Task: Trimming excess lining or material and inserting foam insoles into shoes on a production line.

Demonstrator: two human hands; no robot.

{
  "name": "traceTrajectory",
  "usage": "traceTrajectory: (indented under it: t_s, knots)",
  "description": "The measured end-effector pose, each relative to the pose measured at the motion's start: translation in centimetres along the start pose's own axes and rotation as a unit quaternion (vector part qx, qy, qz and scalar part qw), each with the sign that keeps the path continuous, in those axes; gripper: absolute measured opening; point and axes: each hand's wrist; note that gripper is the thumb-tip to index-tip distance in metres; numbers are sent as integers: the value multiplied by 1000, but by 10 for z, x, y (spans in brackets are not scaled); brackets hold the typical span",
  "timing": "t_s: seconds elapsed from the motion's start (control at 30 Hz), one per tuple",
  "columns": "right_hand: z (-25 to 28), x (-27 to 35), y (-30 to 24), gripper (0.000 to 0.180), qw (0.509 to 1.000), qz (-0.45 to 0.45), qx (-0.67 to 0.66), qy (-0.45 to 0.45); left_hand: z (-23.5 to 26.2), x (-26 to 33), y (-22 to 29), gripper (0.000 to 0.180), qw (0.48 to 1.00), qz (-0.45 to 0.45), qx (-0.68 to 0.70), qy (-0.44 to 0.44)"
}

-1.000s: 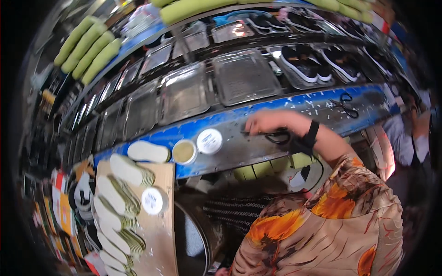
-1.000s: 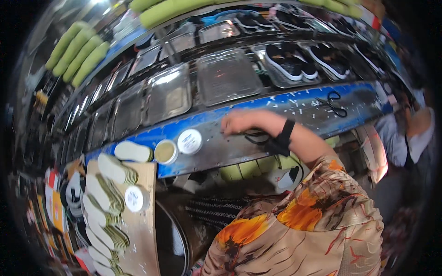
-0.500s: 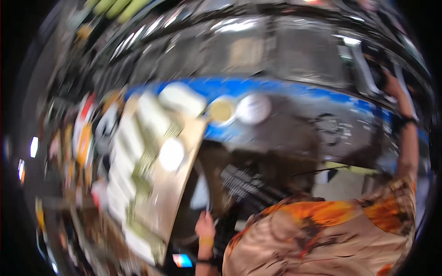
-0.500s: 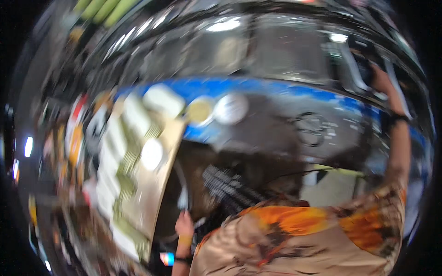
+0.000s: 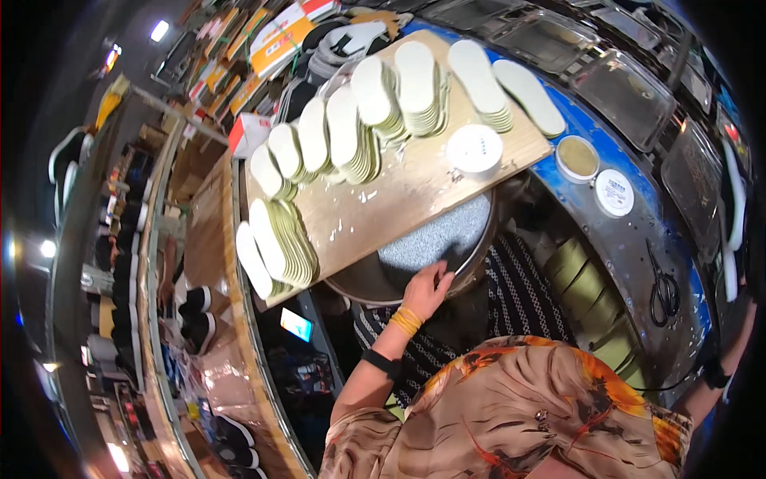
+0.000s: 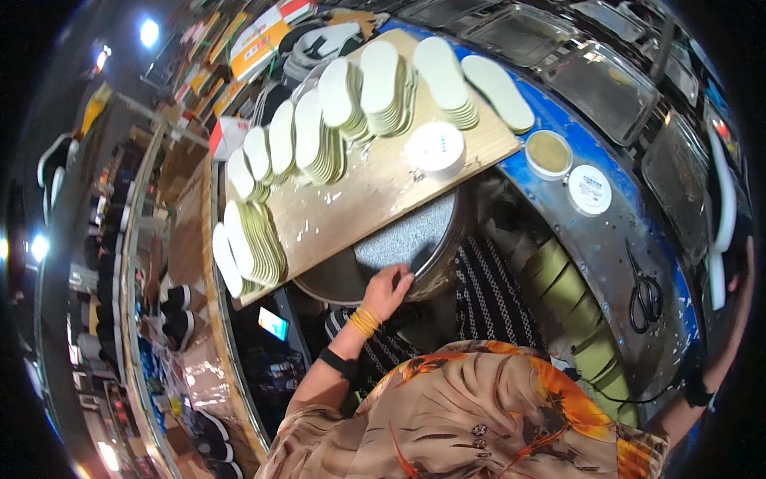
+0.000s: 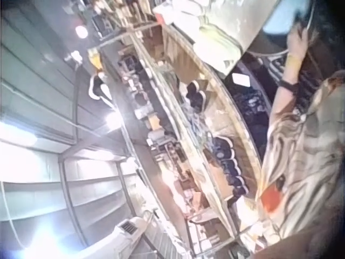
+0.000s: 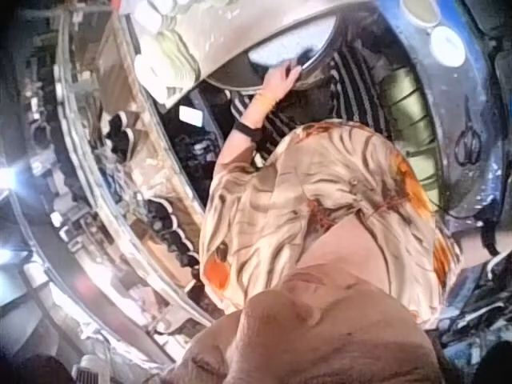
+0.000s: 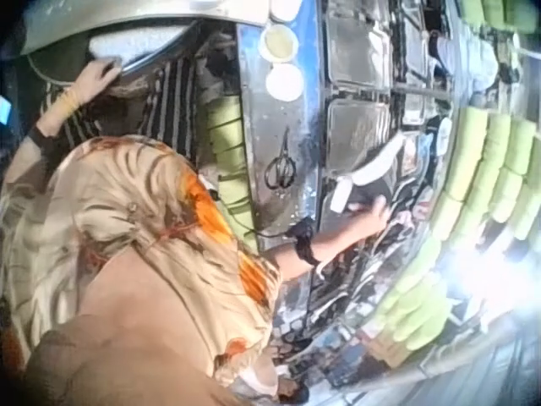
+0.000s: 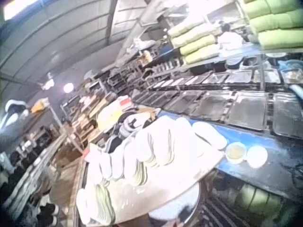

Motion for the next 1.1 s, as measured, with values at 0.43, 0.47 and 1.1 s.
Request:
traceTrajectory:
  t_s: [0.43, 0.47, 1.1]
  knots:
    - [-338, 433, -226, 21, 480, 424, -69, -765, 54, 65, -47, 74, 835, 199, 465, 217]
    - [-340, 445, -222, 20, 465, 401, -49, -788, 51, 62, -66, 73, 878, 269, 350, 184]
    - [-100, 191, 31, 35, 768, 44, 586, -256, 36, -15, -78, 41, 974, 66, -157, 148]
Point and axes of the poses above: each hand's wrist, its own x-axis away from the middle knuckle, its own z-axis out of the back of the hand, y = z × x, and after that the axes turned 15 degrees about -x, right-handed
